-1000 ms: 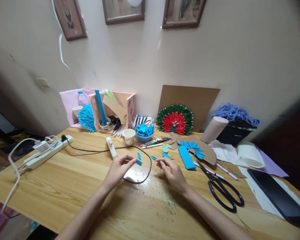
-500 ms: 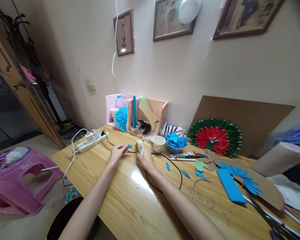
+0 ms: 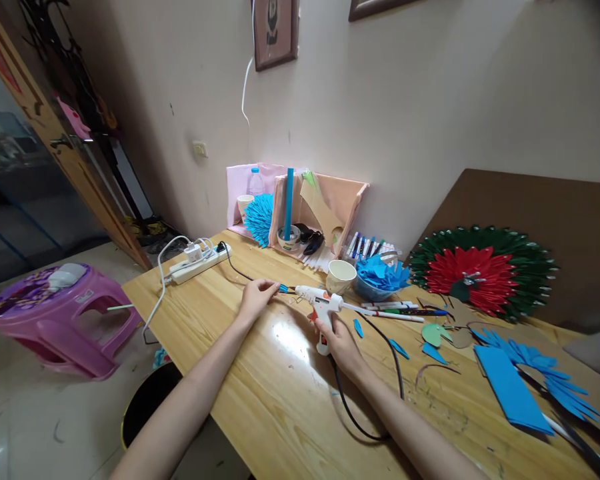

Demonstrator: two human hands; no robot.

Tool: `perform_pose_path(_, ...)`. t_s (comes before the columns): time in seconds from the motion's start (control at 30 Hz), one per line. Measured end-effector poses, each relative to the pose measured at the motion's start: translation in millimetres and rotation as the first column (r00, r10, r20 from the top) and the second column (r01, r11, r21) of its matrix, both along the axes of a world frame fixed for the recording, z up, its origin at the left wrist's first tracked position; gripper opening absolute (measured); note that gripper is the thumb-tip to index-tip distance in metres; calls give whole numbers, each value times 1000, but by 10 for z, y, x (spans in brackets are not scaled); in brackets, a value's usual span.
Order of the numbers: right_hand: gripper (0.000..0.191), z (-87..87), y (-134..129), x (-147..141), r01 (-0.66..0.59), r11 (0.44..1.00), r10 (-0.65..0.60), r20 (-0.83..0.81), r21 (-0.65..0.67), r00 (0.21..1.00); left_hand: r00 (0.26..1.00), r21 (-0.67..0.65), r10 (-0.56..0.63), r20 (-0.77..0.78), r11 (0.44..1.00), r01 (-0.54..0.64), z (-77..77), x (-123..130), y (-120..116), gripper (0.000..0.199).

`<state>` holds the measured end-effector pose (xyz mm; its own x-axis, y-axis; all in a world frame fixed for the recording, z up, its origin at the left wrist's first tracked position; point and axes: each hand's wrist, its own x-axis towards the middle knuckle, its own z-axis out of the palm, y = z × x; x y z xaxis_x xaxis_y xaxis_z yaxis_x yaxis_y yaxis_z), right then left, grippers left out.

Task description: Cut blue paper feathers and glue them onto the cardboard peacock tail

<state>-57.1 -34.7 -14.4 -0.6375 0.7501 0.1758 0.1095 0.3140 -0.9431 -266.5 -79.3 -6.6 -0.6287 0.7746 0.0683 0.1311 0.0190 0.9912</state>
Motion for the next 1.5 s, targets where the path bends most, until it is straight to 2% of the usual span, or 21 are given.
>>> perform_pose_path(0.17, 33, 6, -8, -5, -48, 997, 49, 11, -54, 999, 999, -2, -17, -49, 1000, 16, 20, 15, -25, 26)
perform_pose_path(0.3, 29, 20, -6, 6, -53, 998, 53, 7, -28, 999, 995, 1, -31, -92, 1000, 31, 72, 41, -51, 26)
perform_pose_path(0.6, 24, 37, -15, 0, -98, 994, 98, 2, -49, 995, 997, 2, -26, -71, 1000, 26, 92, 64, -38, 29)
perform_pose_path(0.77, 25, 16, 3, 6, -68, 998, 68, 6, 13, 998, 998, -8, -25, -62, 1000, 24, 64, 80, -35, 29)
perform_pose_path(0.97, 28, 8, 2, 6, -42, 999, 43, 30, -25, 999, 998, -15, -21, -60, 1000, 20, 8, 78, -28, 26)
perform_pose_path(1.5, 27, 8, -2, 9, -33, 999, 34, 26, -11, 999, 995, -17, -51, -87, 999, 50, 28, 96, -43, 28)
